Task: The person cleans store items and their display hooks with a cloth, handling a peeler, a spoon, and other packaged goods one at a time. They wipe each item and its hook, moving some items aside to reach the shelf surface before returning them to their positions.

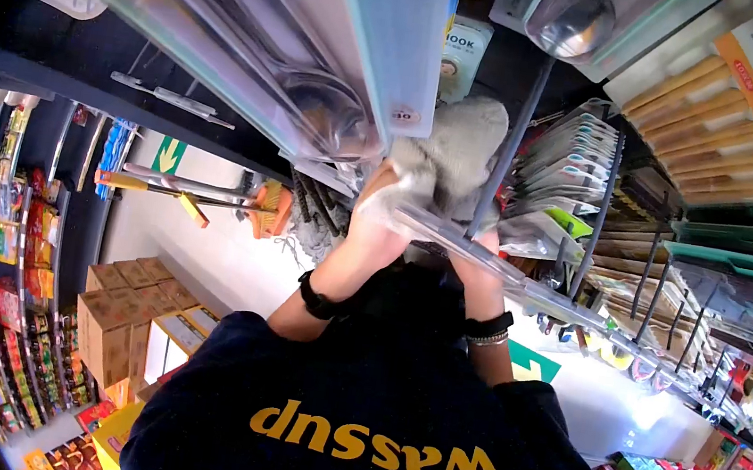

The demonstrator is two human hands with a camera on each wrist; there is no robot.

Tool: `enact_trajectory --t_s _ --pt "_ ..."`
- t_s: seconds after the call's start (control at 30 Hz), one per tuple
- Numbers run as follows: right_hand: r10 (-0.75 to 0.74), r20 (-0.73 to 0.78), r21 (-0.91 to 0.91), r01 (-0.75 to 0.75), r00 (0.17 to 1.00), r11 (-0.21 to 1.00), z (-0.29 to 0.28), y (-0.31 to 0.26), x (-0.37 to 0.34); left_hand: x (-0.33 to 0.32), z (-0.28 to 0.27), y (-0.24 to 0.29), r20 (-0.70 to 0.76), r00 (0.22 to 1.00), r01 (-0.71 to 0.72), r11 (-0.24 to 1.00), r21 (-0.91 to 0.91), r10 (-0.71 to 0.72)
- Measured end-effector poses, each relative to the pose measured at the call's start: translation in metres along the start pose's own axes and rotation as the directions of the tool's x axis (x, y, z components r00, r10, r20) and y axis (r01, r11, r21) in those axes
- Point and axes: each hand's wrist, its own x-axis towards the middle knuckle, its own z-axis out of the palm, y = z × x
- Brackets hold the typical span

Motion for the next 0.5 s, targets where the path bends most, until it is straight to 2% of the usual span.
enact_trajectory --t_s 0.03,0.07,0.1,0.13,0.17,0.2,0.23,0.27,0.3,0.33,0.37,0.4,0.43,0.47,0.5 --pt "0.183 -0.015 0.176 -0.178 0.983 0.968 0.017 -0.027 -0.003 -0.003 0.016 -0.002 -0.131 0.99 -0.036 0.996 0.079 0.046" --pt "0.363 0.0 0.349 -0.34 0.932 0.873 0.031 -0.045 -0.005 -0.004 0.031 -0.003 -0.258 0.961 -0.057 0.985 0.164 0.098" --pt "0.37 -0.074 0.254 -0.341 0.926 0.905 0.038 -0.047 -0.004 0.0 0.023 -0.001 -0.256 0.962 -0.055 0.986 0.159 0.094" --pt "0.37 -0.085 0.251 -0.34 0.925 0.906 0.03 -0.04 -0.008 0.006 0.008 0.003 -0.008 1.0 0.023 0.998 0.051 -0.022" --pt "0.078 -0.007 -0.366 -0.075 0.997 0.928 0.014 -0.027 -0.011 0.009 -0.004 0.007 0.25 0.962 0.119 0.992 -0.034 -0.107" --pt "-0.12 0.23 -0.802 0.258 0.966 0.538 0.009 -0.023 -0.012 0.009 -0.006 0.011 0.249 0.962 0.123 0.992 -0.038 -0.11" --pt "0.004 0.033 -0.638 0.018 0.999 0.77 0.01 -0.014 -0.015 0.01 -0.008 0.015 0.319 0.946 -0.118 0.864 0.49 -0.052" --pt "-0.006 0.035 -0.644 0.027 0.999 0.765 0.007 -0.01 -0.013 0.013 -0.009 0.018 0.411 0.911 -0.355 0.435 0.827 -0.039" --pt "-0.08 0.123 -0.805 0.147 0.989 0.574 -0.001 -0.003 -0.013 0.013 0.016 0.03 0.408 0.907 -0.36 0.311 0.879 -0.105" --pt "-0.127 0.225 -0.906 0.255 0.966 0.339 -0.004 0.0 -0.014 0.019 0.015 0.027 0.416 0.903 -0.365 0.323 0.873 -0.104" --pt "0.087 -0.047 -0.366 -0.098 0.995 0.925 0.001 0.01 -0.018 0.03 0.012 0.023 0.466 0.877 -0.407 0.338 0.848 -0.112" --pt "0.083 -0.046 -0.375 -0.094 0.996 0.922 0.005 -0.005 -0.015 0.039 0.011 0.018 0.513 0.85 -0.447 0.351 0.823 -0.119" --pt "0.326 -0.046 0.15 -0.316 0.944 0.937 0.018 -0.03 -0.011 0.051 0.047 0.016 0.002 0.932 0.252 0.654 0.714 -0.362" --pt "0.523 0.081 0.621 -0.453 0.849 0.639 0.027 -0.045 -0.008 0.057 0.05 0.009 0.004 0.933 0.25 0.658 0.711 -0.359" --pt "0.522 0.092 0.664 -0.443 0.848 0.602 0.029 -0.048 -0.007 0.063 0.052 0.002 0.094 0.935 0.136 0.591 0.795 -0.341"
